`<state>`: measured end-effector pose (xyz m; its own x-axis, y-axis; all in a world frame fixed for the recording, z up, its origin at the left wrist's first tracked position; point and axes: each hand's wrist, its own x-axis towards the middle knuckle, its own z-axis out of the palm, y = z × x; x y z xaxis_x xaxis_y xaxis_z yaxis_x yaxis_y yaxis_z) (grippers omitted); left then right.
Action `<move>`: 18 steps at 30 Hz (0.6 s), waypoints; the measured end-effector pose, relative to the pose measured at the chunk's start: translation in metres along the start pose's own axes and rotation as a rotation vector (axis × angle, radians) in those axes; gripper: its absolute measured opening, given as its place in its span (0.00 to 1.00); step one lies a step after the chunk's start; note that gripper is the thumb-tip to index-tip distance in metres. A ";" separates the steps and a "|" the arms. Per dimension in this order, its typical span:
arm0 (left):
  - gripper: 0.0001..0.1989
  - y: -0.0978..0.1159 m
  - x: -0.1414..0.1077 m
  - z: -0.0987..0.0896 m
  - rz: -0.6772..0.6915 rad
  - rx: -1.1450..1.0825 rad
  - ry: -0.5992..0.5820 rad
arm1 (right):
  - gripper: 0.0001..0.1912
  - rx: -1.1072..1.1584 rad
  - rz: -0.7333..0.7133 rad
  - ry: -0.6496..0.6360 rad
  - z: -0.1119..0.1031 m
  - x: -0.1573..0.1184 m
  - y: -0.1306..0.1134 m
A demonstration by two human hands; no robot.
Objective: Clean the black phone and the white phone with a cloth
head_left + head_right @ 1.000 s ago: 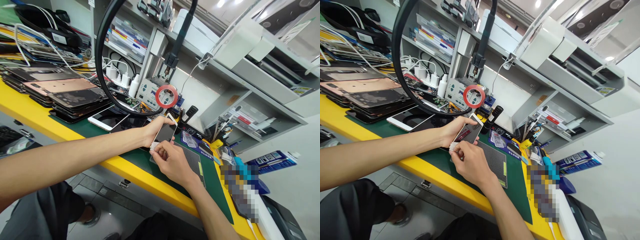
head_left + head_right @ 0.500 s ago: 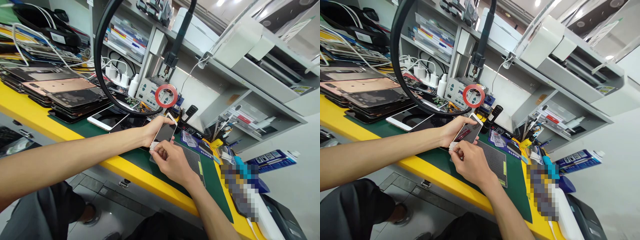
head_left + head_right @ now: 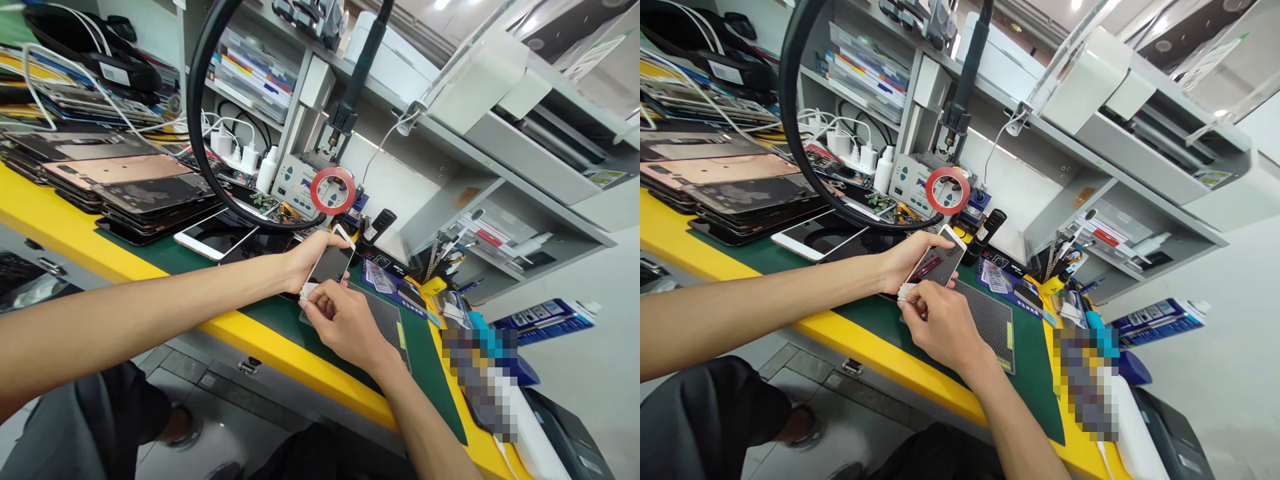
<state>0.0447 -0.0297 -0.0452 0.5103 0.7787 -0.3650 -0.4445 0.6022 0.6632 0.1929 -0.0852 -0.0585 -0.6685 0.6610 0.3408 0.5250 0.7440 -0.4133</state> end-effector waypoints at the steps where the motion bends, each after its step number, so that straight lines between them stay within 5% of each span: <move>1: 0.13 0.000 0.000 0.000 0.001 0.000 0.000 | 0.06 0.000 0.000 0.000 0.000 0.000 0.000; 18: 0.14 0.000 0.000 -0.001 -0.001 0.008 -0.034 | 0.06 -0.009 -0.001 -0.001 0.000 0.000 0.000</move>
<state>0.0443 -0.0292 -0.0460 0.5360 0.7712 -0.3433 -0.4381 0.6017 0.6679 0.1935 -0.0851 -0.0584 -0.6696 0.6602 0.3401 0.5290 0.7454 -0.4056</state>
